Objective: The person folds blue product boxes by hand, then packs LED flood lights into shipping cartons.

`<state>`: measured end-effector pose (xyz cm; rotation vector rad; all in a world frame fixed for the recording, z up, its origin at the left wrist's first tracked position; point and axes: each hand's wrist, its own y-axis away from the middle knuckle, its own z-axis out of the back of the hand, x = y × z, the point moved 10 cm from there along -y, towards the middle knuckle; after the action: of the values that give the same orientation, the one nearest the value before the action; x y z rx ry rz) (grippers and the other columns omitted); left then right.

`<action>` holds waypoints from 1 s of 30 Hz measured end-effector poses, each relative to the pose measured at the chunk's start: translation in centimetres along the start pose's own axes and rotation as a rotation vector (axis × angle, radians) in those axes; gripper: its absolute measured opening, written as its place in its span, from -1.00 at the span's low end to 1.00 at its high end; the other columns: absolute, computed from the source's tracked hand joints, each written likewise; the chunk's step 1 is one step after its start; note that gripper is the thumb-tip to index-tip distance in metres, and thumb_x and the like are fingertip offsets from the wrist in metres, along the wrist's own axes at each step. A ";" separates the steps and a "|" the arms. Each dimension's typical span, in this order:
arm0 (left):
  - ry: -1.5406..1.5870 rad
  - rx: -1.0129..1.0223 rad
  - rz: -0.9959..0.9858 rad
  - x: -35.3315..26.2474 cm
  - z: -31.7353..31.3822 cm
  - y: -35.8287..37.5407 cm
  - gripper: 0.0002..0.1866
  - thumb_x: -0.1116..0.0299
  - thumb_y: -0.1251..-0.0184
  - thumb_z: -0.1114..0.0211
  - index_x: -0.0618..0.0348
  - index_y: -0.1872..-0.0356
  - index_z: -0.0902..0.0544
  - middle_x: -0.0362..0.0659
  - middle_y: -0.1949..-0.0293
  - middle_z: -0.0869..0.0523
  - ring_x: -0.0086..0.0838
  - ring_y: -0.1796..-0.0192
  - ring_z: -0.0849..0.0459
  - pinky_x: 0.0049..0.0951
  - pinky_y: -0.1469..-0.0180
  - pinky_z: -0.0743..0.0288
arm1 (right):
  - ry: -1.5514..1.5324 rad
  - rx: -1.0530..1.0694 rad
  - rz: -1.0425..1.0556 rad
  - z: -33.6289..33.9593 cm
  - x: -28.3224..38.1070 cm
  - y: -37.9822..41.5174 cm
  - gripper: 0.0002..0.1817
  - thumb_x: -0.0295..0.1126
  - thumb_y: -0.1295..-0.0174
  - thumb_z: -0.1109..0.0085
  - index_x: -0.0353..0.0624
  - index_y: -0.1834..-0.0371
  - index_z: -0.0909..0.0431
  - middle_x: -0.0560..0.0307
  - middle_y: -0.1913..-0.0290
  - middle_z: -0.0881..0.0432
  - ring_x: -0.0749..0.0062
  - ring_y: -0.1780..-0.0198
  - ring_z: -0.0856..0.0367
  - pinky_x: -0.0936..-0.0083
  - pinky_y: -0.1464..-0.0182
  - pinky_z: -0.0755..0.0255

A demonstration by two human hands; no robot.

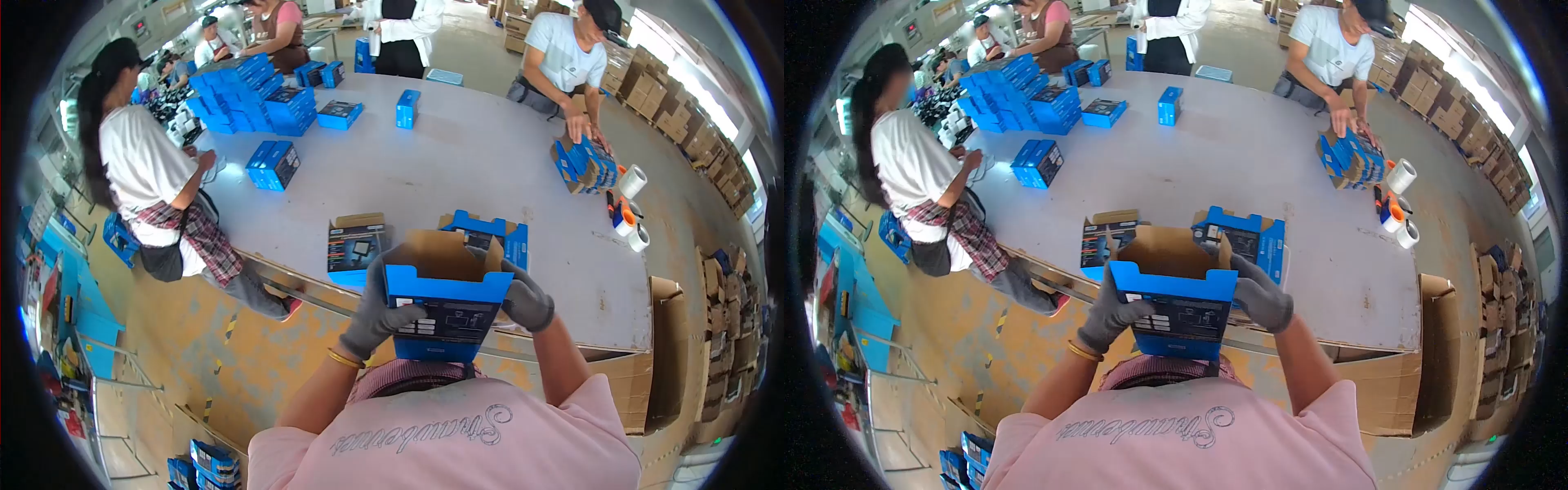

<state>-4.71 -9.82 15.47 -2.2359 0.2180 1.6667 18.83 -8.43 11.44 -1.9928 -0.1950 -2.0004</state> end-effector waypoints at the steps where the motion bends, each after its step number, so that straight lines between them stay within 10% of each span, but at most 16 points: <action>1: -0.037 -0.031 -0.004 -0.6 1.0 0.7 0.04 0.23 0.06 -0.59 0.14 -0.38 -0.05 -0.12 -0.18 -0.39 -0.38 -0.23 -0.39 -0.32 -0.27 -0.32 | -0.088 0.040 0.023 -2.6 1.7 -0.6 -0.36 -0.35 -0.19 -0.24 -0.29 -0.33 -0.26 -0.06 -0.25 -0.42 0.29 -0.19 -0.46 0.46 -0.21 -0.34; 2: -0.070 -0.062 -0.006 -1.5 1.8 1.5 0.04 0.22 0.07 -0.60 0.13 -0.38 -0.05 -0.12 -0.18 -0.39 -0.39 -0.23 -0.39 -0.32 -0.27 -0.32 | -0.366 0.088 0.050 -5.1 4.3 -1.0 -0.35 -0.32 -0.19 -0.25 -0.28 -0.34 -0.26 -0.07 -0.27 -0.39 0.27 -0.22 -0.44 0.46 -0.22 -0.32; 5: -0.132 -0.087 -0.019 -4.0 2.1 4.5 0.04 0.23 0.07 -0.60 0.13 -0.37 -0.05 -0.12 -0.17 -0.38 -0.40 -0.22 -0.39 -0.30 -0.26 -0.33 | 0.116 0.001 -0.078 -8.2 6.4 -1.8 -0.33 -0.33 -0.24 -0.18 -0.20 -0.41 -0.17 -0.03 -0.26 -0.37 0.38 -0.21 -0.39 0.46 -0.23 -0.30; 8: -0.238 -0.062 -0.020 -4.1 2.7 7.9 0.07 0.23 0.06 -0.59 0.17 -0.41 -0.01 -0.12 -0.23 -0.35 -0.39 -0.22 -0.38 -0.30 -0.25 -0.34 | -0.307 -0.096 -0.336 -12.5 5.8 -0.6 -0.36 -0.42 -0.25 -0.10 -0.19 -0.41 -0.15 0.02 -0.17 -0.43 0.45 -0.11 -0.43 0.50 -0.17 -0.34; 14: 0.035 -0.060 0.235 -4.7 5.8 9.1 -0.40 0.15 -0.40 -0.14 0.32 -0.33 -0.28 -0.11 -0.18 -0.47 -0.46 -0.21 -0.43 -0.45 -0.25 -0.31 | -0.208 -0.101 -0.462 -15.1 4.0 0.7 -0.36 -0.54 -0.20 0.03 -0.22 -0.41 -0.15 0.04 -0.11 -0.47 0.44 -0.07 -0.46 0.54 -0.13 -0.38; 17: -0.076 -0.015 0.312 -4.4 5.3 8.8 -0.44 0.22 -0.37 -0.18 0.36 -0.28 -0.36 -0.10 -0.11 -0.54 -0.50 -0.13 -0.51 -0.52 -0.19 -0.38 | 0.087 -0.055 -0.284 -15.2 5.2 0.7 -0.40 -0.56 -0.21 0.00 -0.21 -0.38 -0.21 -0.09 -0.15 -0.48 0.24 -0.14 -0.50 0.46 -0.17 -0.39; 19: 0.035 0.008 0.456 -4.6 4.5 8.7 -0.39 0.26 -0.34 -0.22 0.42 -0.30 -0.30 -0.08 -0.09 -0.56 -0.50 -0.11 -0.53 -0.55 -0.15 -0.42 | 0.588 0.133 0.314 -15.5 9.7 0.4 -0.43 -0.51 -0.23 -0.06 -0.20 -0.35 -0.24 -0.18 -0.19 -0.47 0.09 -0.17 -0.49 0.42 -0.19 -0.38; 21: -0.010 -0.020 0.481 -4.6 4.9 8.5 -0.34 0.28 -0.29 -0.27 0.46 -0.31 -0.27 -0.07 -0.08 -0.56 -0.51 -0.11 -0.53 -0.58 -0.13 -0.43 | 0.812 0.248 0.471 -16.1 10.6 0.7 -0.44 -0.47 -0.23 -0.12 -0.19 -0.33 -0.27 -0.26 -0.21 -0.45 -0.03 -0.18 -0.49 0.38 -0.20 -0.39; 24: -0.016 -0.047 0.484 -3.1 4.8 8.3 -0.29 0.33 -0.25 -0.29 0.50 -0.33 -0.22 -0.06 -0.10 -0.54 -0.49 -0.13 -0.51 -0.58 -0.14 -0.42 | 0.775 0.362 0.137 -15.8 8.4 -0.1 -0.40 -0.46 -0.20 -0.20 -0.20 -0.34 -0.28 -0.18 -0.15 -0.52 0.09 -0.12 -0.55 0.39 -0.15 -0.46; 27: -0.016 -0.075 0.467 -3.5 4.0 7.6 -0.37 0.36 -0.25 -0.28 0.47 -0.28 -0.29 -0.05 -0.14 -0.51 -0.47 -0.15 -0.49 -0.54 -0.18 -0.39 | -0.438 0.098 -0.714 -14.8 2.9 1.1 -0.41 -0.55 -0.22 -0.13 -0.21 -0.35 -0.25 -0.02 -0.10 -0.56 0.29 -0.08 -0.57 0.44 -0.10 -0.50; 30: 0.141 -0.005 0.348 -2.3 3.1 7.2 -0.57 0.37 -0.26 -0.25 0.36 -0.11 -0.46 -0.08 -0.13 -0.51 -0.49 -0.15 -0.47 -0.51 -0.20 -0.36 | -0.418 0.176 -0.527 -14.4 3.6 0.6 -0.59 -0.55 -0.20 -0.13 -0.31 -0.16 -0.45 0.02 -0.15 -0.49 0.38 -0.07 -0.55 0.53 -0.07 -0.51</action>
<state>-10.48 -15.57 15.60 -2.4284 0.6723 1.6693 5.35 -13.92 14.58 -2.3890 -1.0465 -1.7102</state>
